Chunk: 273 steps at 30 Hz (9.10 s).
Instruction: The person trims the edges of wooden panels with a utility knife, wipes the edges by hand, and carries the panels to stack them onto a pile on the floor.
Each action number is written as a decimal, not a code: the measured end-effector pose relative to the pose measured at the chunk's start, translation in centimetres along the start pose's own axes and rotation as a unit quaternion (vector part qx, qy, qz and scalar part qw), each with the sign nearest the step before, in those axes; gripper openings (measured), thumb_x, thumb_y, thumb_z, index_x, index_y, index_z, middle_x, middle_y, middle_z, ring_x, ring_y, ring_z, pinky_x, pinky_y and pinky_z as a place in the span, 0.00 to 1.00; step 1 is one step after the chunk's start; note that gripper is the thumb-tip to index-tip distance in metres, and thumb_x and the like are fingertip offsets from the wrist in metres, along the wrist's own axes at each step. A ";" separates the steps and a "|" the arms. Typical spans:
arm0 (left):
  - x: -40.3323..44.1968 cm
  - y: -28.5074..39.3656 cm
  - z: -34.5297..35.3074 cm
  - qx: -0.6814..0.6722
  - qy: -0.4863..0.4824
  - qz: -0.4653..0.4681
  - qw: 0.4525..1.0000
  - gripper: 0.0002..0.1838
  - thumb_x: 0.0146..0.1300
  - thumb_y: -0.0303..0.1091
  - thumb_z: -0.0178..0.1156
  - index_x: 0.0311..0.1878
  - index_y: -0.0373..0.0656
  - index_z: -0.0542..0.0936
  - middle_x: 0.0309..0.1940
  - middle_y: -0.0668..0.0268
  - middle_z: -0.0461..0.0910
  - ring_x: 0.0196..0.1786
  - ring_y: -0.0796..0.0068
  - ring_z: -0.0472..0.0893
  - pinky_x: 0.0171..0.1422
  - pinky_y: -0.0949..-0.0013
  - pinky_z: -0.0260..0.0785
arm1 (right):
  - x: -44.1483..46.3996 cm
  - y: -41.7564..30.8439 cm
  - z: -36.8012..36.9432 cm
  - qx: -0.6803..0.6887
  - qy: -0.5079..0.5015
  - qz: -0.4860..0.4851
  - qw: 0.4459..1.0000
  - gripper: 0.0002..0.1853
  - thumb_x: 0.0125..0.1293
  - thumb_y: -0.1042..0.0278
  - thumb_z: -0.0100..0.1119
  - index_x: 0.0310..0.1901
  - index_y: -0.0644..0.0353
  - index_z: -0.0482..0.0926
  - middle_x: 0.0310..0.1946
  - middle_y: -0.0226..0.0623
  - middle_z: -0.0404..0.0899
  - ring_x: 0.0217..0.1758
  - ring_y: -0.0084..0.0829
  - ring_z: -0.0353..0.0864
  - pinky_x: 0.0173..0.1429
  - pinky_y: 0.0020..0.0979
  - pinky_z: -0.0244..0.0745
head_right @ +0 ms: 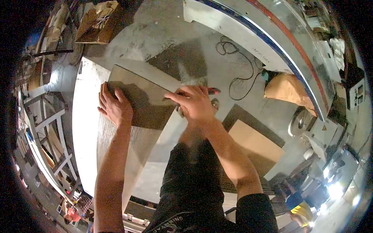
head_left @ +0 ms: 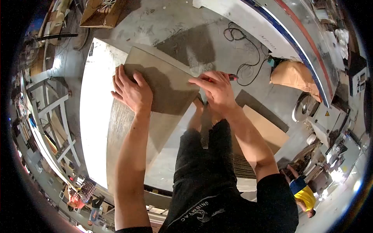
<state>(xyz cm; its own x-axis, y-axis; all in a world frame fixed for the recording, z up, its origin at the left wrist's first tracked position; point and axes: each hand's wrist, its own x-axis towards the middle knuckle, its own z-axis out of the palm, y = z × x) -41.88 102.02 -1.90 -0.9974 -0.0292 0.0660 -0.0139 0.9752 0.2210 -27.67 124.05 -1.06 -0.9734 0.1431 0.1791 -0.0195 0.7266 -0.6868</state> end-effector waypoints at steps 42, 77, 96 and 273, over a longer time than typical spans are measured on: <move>-0.1 -0.1 0.3 -0.060 0.029 0.003 0.998 0.31 0.71 0.49 0.46 0.73 0.44 0.68 0.76 0.62 0.65 0.81 0.53 0.56 0.82 0.32 0.35 | -16.3 -17.9 14.3 0.021 0.086 0.138 0.986 0.17 0.60 0.77 0.66 0.49 0.46 0.89 0.41 0.30 0.84 0.48 0.36 0.79 0.53 0.40 0.69; -15.4 -43.6 -13.1 -0.071 -0.128 0.312 0.939 0.32 0.61 0.31 0.63 0.72 0.47 0.74 0.78 0.52 0.63 0.79 0.42 0.59 0.82 0.43 0.51 | -20.3 -23.0 19.0 0.058 0.175 0.196 0.963 0.14 0.69 0.77 0.58 0.54 0.61 0.83 0.48 0.45 0.84 0.51 0.48 0.83 0.54 0.43 0.78; -28.0 -62.5 -18.6 0.010 -0.115 0.290 0.950 0.33 0.70 0.43 0.52 0.78 0.51 0.65 0.81 0.55 0.55 0.84 0.49 0.50 0.85 0.39 0.33 | -43.6 -48.5 40.1 0.078 0.110 0.128 0.983 0.24 0.56 0.78 0.61 0.52 0.40 0.87 0.34 0.30 0.76 0.42 0.39 0.76 0.50 0.48 0.68; -40.6 -27.6 -14.9 -0.439 -0.473 0.197 0.738 0.19 0.74 0.47 0.57 0.50 0.38 0.79 0.35 0.53 0.86 0.42 0.52 0.86 0.49 0.57 0.76 | -48.8 -35.6 8.1 0.221 0.165 0.395 0.876 0.12 0.72 0.62 0.60 0.46 0.64 0.79 0.34 0.37 0.82 0.40 0.29 0.84 0.46 0.31 0.80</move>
<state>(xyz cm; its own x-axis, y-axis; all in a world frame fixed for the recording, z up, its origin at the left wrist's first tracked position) 0.04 73.06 3.82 -0.5217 0.7893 -0.3238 -0.0729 0.3369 0.9387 18.66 85.70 8.96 -0.6059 0.7230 -0.3319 0.4733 -0.0078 -0.8809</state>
